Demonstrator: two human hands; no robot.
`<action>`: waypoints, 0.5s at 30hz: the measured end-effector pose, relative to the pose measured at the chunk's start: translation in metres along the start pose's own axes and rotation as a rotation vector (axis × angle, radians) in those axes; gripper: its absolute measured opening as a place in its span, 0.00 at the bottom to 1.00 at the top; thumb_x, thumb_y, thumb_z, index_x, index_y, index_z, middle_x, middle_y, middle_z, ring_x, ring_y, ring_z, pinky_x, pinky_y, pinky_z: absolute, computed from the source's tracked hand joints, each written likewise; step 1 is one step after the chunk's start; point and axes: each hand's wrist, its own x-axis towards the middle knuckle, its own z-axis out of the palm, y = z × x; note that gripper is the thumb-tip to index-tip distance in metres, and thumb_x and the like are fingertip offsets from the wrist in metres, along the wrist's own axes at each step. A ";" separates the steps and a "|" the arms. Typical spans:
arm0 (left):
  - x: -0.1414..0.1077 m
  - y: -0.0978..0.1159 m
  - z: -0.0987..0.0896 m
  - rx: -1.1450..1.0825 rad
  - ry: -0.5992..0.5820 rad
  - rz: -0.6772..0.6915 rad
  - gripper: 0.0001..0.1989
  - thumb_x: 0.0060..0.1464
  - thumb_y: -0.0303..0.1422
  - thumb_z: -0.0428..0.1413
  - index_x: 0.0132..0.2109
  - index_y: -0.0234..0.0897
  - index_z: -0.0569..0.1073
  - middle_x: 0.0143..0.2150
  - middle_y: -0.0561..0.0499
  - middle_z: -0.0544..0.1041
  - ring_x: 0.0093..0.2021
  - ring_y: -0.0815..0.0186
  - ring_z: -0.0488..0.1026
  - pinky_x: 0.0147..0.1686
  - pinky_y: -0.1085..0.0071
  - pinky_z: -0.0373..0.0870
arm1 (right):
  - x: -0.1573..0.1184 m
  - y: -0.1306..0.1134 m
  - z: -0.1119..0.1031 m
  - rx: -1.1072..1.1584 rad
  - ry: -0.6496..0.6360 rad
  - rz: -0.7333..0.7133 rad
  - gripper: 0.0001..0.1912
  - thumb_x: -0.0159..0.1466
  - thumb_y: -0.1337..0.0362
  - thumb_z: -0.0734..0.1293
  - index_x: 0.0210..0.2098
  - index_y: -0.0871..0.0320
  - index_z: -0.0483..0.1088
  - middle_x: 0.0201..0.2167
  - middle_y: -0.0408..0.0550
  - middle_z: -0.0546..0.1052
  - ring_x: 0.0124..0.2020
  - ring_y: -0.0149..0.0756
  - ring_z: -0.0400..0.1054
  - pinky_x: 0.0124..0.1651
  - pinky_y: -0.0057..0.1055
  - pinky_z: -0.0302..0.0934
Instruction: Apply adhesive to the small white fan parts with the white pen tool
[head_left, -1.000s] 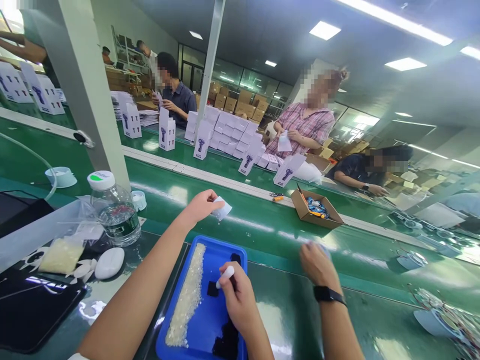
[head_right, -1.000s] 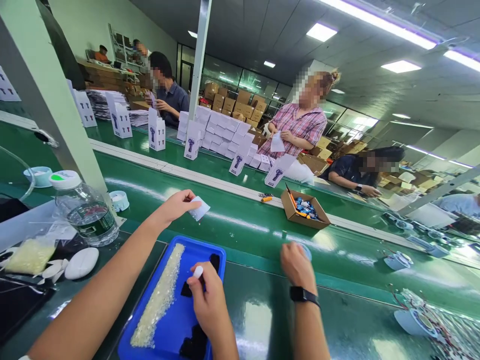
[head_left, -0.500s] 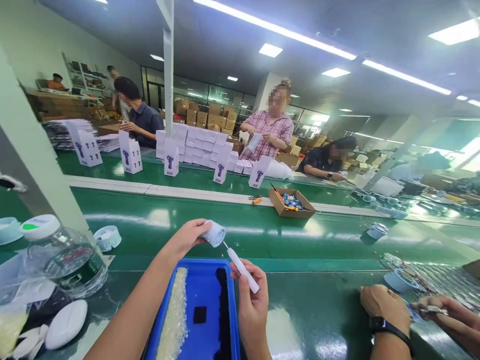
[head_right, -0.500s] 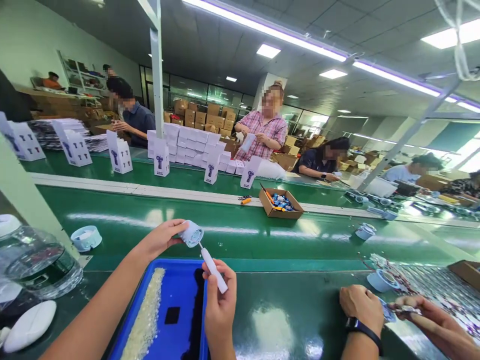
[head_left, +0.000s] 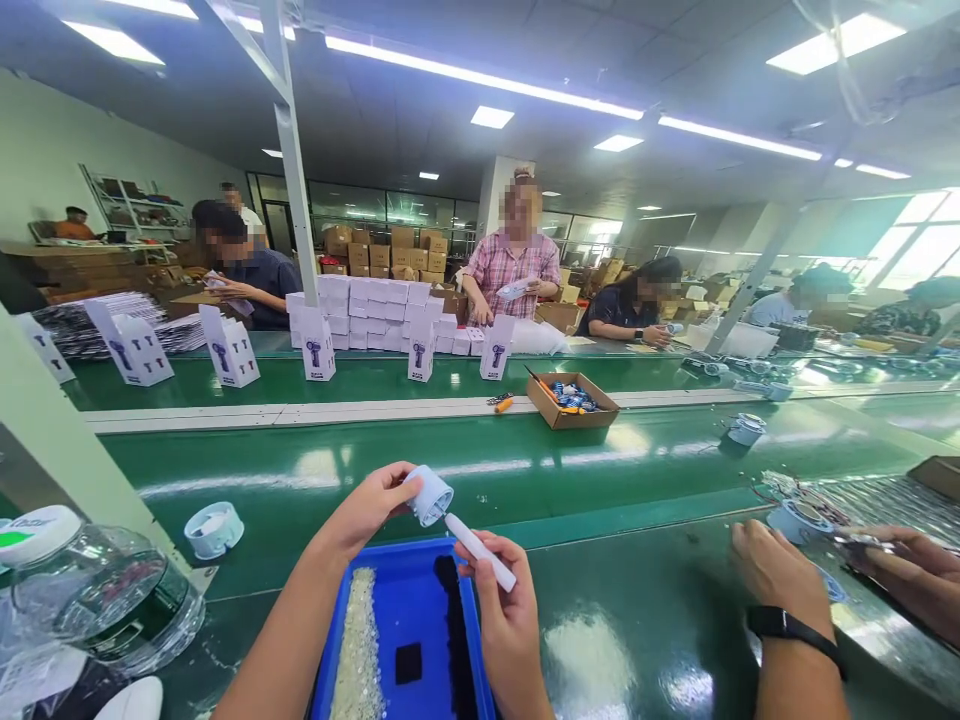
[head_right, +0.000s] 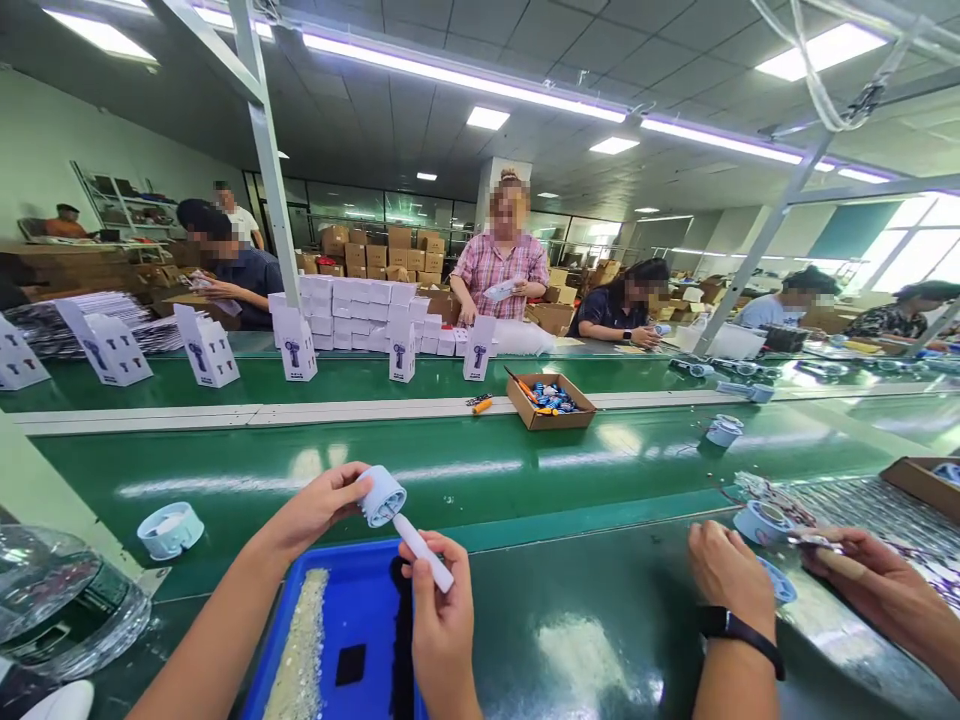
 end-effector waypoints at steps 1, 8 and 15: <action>0.000 0.000 0.000 0.002 -0.006 0.000 0.17 0.46 0.43 0.61 0.38 0.34 0.72 0.36 0.50 0.71 0.37 0.66 0.67 0.40 0.71 0.66 | 0.000 0.000 0.000 0.002 0.000 0.001 0.12 0.65 0.56 0.61 0.42 0.58 0.65 0.42 0.53 0.74 0.41 0.39 0.72 0.42 0.34 0.69; -0.001 0.002 0.002 0.035 0.017 -0.030 0.18 0.44 0.44 0.62 0.34 0.34 0.70 0.33 0.51 0.70 0.35 0.67 0.67 0.40 0.70 0.65 | -0.001 0.002 0.001 -0.001 -0.001 0.000 0.13 0.65 0.54 0.61 0.42 0.57 0.65 0.42 0.52 0.73 0.42 0.39 0.72 0.42 0.33 0.69; -0.003 0.002 0.012 0.128 0.052 0.006 0.17 0.42 0.44 0.61 0.29 0.34 0.66 0.27 0.54 0.66 0.28 0.70 0.62 0.29 0.74 0.58 | -0.004 0.019 0.003 -0.070 0.117 0.076 0.19 0.61 0.49 0.63 0.42 0.58 0.67 0.31 0.48 0.76 0.28 0.32 0.69 0.33 0.25 0.66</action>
